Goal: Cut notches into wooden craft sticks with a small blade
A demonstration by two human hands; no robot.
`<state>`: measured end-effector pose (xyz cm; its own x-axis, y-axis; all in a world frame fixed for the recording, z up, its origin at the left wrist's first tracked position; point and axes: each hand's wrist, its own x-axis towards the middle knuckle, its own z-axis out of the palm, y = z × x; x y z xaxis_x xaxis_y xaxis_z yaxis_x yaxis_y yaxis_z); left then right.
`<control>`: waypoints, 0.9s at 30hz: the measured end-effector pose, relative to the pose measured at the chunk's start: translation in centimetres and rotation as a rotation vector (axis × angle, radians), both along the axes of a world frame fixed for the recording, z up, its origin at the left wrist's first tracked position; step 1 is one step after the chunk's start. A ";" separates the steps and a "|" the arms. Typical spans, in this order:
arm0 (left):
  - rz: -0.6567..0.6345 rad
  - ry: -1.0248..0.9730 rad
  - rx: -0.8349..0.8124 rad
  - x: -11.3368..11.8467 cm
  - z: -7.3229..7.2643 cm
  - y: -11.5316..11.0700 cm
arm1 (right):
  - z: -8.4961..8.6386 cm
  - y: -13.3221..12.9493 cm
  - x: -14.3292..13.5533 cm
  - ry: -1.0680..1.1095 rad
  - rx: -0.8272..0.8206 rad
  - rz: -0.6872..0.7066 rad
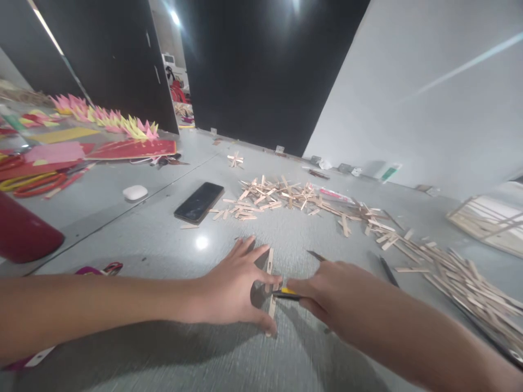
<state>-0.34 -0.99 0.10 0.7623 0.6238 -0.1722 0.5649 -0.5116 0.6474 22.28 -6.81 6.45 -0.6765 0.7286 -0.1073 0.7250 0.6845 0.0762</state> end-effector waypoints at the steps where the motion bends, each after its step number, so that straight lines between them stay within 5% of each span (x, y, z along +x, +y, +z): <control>1: -0.002 0.001 0.007 0.0 0.0 0.0 | -0.5 -0.3 0.5 -0.001 -0.010 -0.008; 5: -0.008 -0.031 0.037 0.1 -0.2 0.0 | -1.0 -0.8 0.3 -0.064 -0.008 -0.018; 10: -0.030 -0.051 0.015 -0.2 -0.4 0.1 | 1.4 0.5 -2.6 -0.122 0.005 0.032; 14: -0.015 -0.047 0.009 -0.2 -0.2 0.1 | 2.2 1.5 -2.3 -0.070 -0.046 0.015; 23: 0.005 -0.001 0.026 0.0 0.0 -0.1 | -2.0 -1.2 1.8 0.089 -0.086 -0.109; 27: 0.014 0.010 0.022 0.0 0.0 -0.1 | -1.7 -2.1 2.8 0.214 0.010 -0.133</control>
